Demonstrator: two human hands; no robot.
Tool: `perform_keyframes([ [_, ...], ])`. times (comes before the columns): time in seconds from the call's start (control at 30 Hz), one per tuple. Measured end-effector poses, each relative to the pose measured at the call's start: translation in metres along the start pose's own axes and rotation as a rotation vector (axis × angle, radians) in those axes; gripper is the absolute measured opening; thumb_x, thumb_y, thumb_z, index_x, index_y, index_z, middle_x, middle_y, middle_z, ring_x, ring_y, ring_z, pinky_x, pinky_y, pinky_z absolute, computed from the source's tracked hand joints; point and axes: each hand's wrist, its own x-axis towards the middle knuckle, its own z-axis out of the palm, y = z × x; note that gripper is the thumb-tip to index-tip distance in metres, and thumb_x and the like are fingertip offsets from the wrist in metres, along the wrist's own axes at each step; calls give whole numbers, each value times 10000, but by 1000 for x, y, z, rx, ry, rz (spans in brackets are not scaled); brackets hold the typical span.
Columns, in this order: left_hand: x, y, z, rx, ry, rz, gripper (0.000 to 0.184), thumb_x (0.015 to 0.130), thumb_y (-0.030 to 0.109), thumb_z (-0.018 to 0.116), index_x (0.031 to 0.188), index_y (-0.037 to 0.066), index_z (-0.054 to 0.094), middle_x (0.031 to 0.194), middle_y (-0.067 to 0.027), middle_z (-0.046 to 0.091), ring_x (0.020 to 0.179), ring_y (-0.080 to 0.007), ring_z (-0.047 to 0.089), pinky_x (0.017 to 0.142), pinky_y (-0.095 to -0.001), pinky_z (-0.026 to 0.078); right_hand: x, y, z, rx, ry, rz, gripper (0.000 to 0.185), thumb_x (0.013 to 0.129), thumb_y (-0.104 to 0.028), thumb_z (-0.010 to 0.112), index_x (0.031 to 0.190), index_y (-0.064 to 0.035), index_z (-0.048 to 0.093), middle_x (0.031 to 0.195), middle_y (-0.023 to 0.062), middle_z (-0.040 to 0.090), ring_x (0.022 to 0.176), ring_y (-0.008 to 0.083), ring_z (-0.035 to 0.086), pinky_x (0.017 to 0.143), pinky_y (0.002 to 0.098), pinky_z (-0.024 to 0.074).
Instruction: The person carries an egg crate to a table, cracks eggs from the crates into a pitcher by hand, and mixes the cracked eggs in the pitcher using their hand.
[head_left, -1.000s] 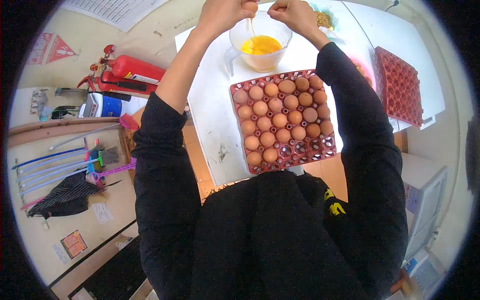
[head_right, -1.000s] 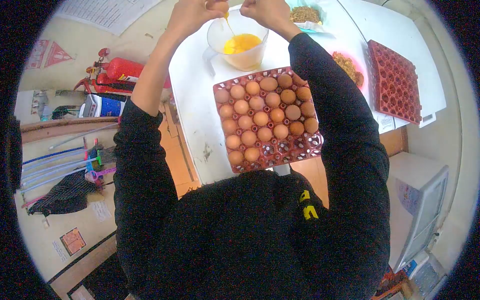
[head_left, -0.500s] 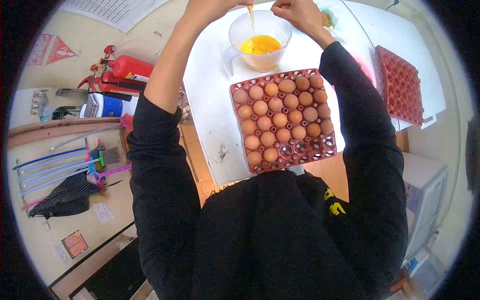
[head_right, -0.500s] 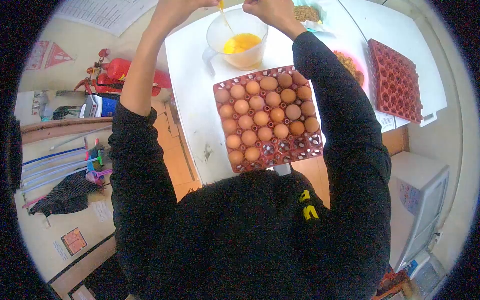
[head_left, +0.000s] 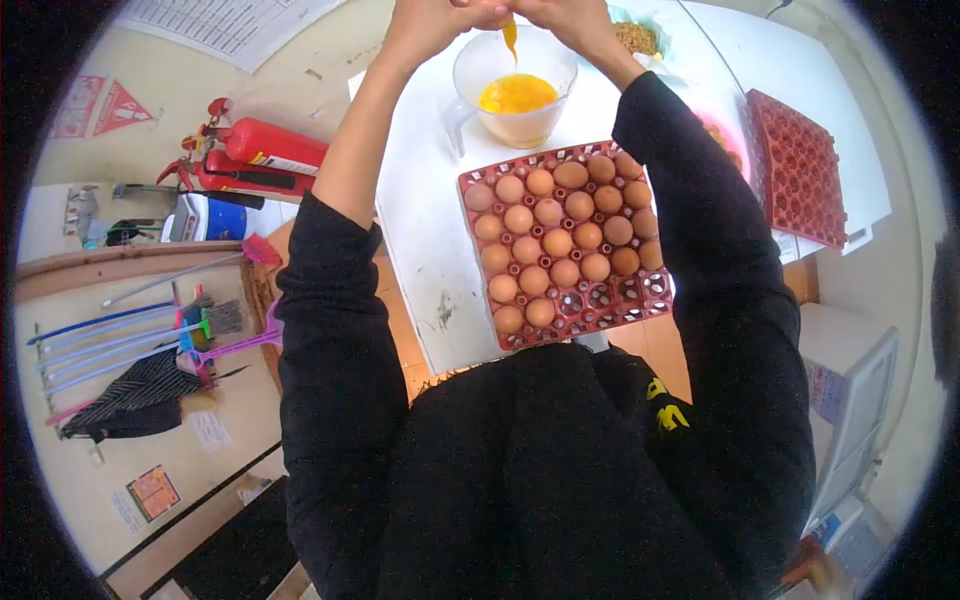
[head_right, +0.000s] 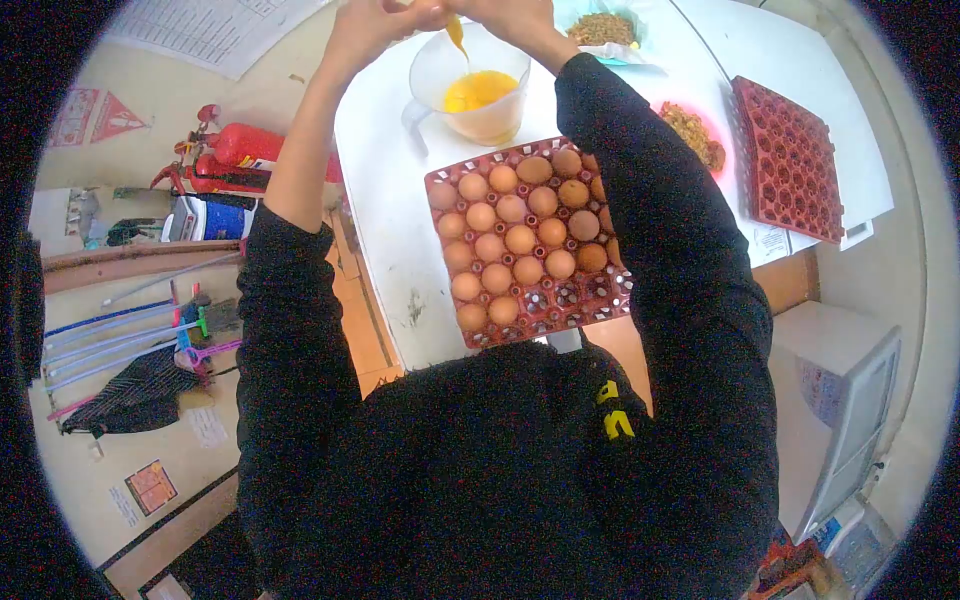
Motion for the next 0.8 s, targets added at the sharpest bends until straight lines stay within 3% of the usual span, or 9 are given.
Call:
perform_keyframes([
  [0.2,-8,-3,1,-216,-110,-150,422,766,303,615,996,-49,578,810,-144,632,749,-175,620,622,-263,487,3,9,4,174,-127,86,335,662,-298,631,803,5,645,730,168,628,661,221,614,608,304,471],
  [0.3,-7,-17,5,-310,-159,-158,389,789,292,591,1004,-33,581,829,-127,632,752,-173,618,628,-257,488,5,12,3,146,-233,-36,328,657,-312,643,801,-17,652,727,151,630,649,218,611,594,297,470],
  [0.37,-6,-24,7,-300,-174,-146,385,792,295,587,1005,-26,584,829,-122,632,755,-168,616,628,-254,487,6,8,2,-101,-229,-153,309,656,-323,649,793,-46,659,725,133,630,646,229,609,581,299,467],
  [0.47,-5,-28,10,-278,-183,-148,378,796,301,582,1007,-13,590,829,-113,632,757,-162,611,631,-252,487,4,0,1,-139,-270,-105,290,653,-328,650,776,-67,664,735,120,629,648,240,605,578,307,463],
  [0.57,-5,-31,12,-277,-162,-157,373,798,303,580,1005,-7,595,827,-110,631,753,-158,606,635,-253,488,5,4,7,-201,-183,-265,280,650,-318,645,760,-61,663,748,121,628,650,245,604,577,311,459],
  [0.8,-6,-40,14,-344,-142,-131,433,788,327,592,1054,-15,564,864,-108,621,785,-162,594,675,-255,479,17,25,13,-101,-112,-203,252,664,-292,620,741,-55,661,752,122,629,648,244,606,585,314,463],
])
